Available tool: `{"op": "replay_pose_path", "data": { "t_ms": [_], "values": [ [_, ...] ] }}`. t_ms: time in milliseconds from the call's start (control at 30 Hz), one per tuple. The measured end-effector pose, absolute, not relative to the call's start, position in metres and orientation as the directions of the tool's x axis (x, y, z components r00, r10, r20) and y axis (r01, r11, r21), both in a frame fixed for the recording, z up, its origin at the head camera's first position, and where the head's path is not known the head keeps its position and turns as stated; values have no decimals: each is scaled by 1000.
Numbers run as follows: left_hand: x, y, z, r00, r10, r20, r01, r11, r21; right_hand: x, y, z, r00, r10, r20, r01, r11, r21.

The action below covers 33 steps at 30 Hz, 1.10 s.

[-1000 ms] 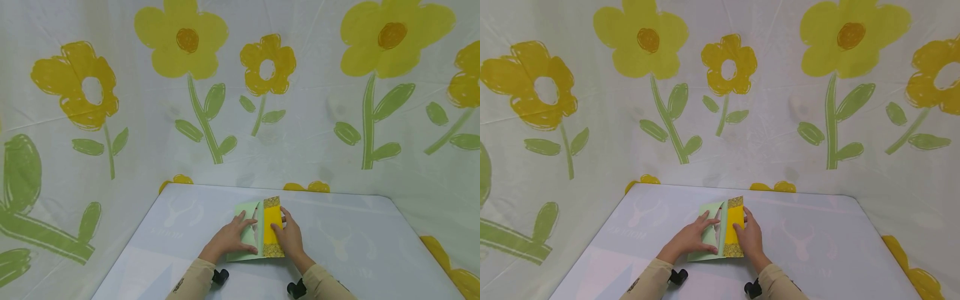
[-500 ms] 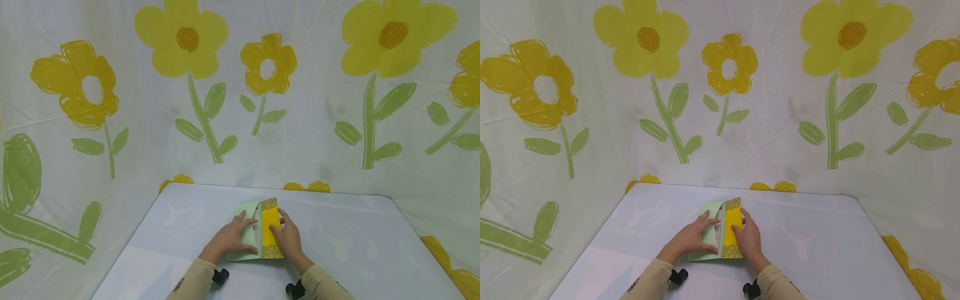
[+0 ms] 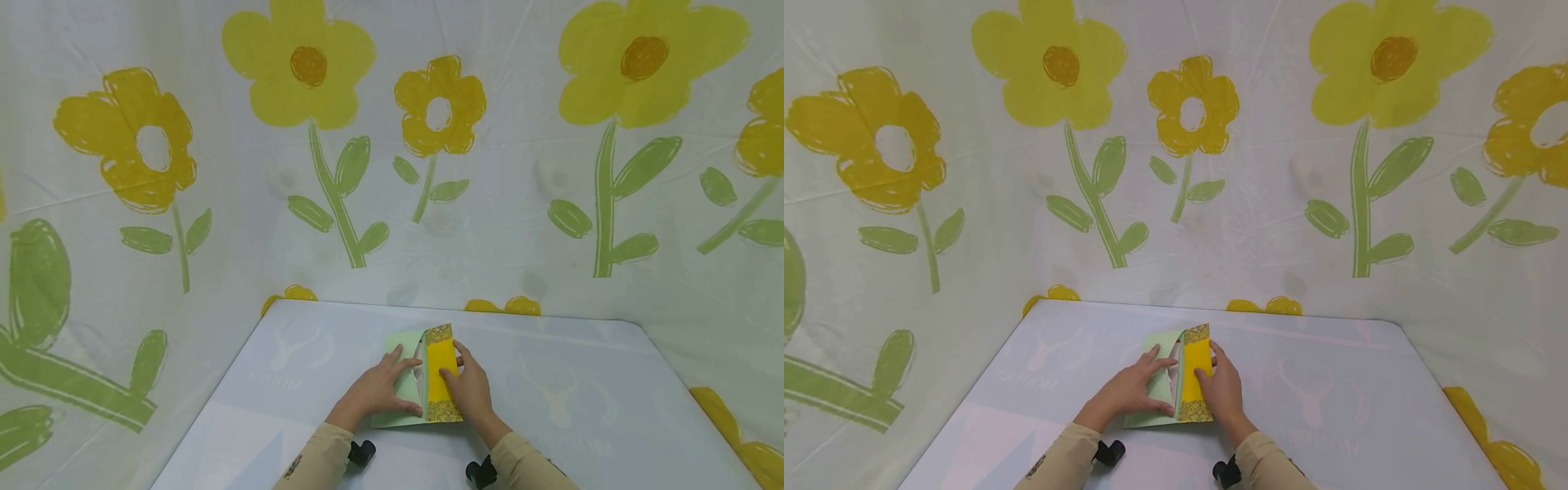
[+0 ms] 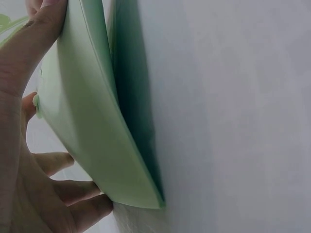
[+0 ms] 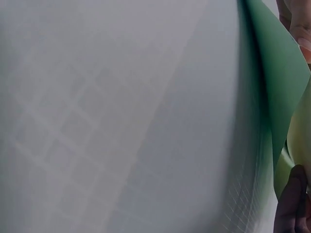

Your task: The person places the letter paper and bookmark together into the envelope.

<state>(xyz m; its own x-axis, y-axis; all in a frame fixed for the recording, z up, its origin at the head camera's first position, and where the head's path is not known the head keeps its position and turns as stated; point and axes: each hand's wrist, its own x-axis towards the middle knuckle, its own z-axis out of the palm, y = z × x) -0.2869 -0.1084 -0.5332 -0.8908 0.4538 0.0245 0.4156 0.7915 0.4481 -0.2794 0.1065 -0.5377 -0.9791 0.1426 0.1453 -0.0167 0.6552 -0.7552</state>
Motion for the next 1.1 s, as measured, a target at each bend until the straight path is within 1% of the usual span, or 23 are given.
{"op": "replay_pose_path", "data": {
  "t_ms": [300,700,933,1100],
  "values": [
    [-286,-108,-531,-894,449,10,406,797,447,-281,104,-537,-981,152,124,5,651,-759],
    [-287,-108,-532,-891,455,3,410,799,440,-278,98,-537,-985,111,131,-29,644,-764],
    [-287,-108,-531,-891,454,1,410,804,430,-277,97,-536,-986,118,118,-16,638,-770],
    [-287,-107,-530,-894,447,-5,402,808,430,-277,97,-534,-983,127,134,-21,647,-762]
  ]
}}
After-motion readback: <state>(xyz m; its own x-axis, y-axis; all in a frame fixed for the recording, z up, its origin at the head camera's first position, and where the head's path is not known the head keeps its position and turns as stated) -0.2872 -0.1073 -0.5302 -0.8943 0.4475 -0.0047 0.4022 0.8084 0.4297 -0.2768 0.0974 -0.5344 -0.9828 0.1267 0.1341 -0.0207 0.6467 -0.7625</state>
